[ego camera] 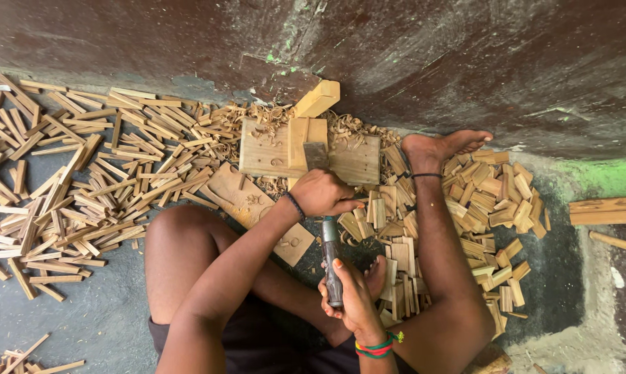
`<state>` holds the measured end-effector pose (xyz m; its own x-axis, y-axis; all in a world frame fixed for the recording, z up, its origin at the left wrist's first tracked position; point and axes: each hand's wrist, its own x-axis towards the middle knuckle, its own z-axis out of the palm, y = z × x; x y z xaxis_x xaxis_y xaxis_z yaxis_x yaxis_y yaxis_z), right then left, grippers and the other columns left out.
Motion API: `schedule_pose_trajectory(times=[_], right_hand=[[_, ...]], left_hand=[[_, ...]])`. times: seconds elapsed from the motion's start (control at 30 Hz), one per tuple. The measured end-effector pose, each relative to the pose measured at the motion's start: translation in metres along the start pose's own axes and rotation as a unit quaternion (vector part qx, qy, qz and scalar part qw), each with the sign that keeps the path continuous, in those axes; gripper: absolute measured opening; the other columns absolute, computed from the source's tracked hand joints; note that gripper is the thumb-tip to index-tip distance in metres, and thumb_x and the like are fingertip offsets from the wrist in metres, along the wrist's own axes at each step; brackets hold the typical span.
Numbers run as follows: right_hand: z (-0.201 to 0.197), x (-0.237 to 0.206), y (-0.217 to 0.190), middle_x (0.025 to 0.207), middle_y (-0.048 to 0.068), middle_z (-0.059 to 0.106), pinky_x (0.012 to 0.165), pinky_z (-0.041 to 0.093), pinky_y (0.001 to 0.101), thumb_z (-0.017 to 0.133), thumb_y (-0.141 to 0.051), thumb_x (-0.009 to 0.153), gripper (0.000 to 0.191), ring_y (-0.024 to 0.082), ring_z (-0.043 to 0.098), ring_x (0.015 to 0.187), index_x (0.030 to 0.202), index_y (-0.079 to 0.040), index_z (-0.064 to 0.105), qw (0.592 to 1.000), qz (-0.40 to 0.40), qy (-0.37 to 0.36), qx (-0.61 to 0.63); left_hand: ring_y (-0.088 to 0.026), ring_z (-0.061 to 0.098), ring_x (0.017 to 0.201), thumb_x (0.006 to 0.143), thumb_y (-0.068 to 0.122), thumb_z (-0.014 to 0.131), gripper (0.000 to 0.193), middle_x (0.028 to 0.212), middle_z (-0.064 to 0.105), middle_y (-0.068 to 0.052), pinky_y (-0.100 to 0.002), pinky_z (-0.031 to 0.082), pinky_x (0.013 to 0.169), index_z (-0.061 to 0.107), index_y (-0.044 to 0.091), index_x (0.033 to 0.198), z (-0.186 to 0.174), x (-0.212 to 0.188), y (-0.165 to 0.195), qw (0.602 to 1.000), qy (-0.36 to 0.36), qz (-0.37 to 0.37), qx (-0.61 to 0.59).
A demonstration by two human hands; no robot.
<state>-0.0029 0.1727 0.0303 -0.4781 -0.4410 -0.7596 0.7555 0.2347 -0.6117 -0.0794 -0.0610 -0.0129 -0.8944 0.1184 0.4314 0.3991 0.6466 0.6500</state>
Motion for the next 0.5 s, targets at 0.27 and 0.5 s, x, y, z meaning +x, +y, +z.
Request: schedule_pose_trajectory(times=[0.27,0.5], right_hand=[[0.004,0.003,0.005,0.064,0.010,0.059,0.029,0.032,0.0241,0.050,-0.048,0.100,0.043,0.017,0.054,0.035,0.114,-0.008,0.056,1.000,0.012,0.012,-0.025],[0.024,0.006,0.004,0.063,0.010,0.059,0.028,0.030,0.0252,0.050,-0.046,0.101,0.036,0.019,0.054,0.036,0.108,-0.011,0.048,0.999,0.025,0.021,-0.037]], left_hand=[[-0.035,0.066,0.056,0.091,0.051,0.067,0.044,0.061,0.067,-0.013,-0.047,0.052,0.054,0.071,0.012,0.070,0.002,-0.002,-0.008,0.998,-0.032,-0.053,-0.033],[-0.035,0.062,0.054,0.093,0.048,0.069,0.050,0.056,0.060,-0.012,-0.048,0.048,0.053,0.060,0.011,0.062,-0.002,-0.004,-0.016,0.996,-0.043,-0.068,-0.037]])
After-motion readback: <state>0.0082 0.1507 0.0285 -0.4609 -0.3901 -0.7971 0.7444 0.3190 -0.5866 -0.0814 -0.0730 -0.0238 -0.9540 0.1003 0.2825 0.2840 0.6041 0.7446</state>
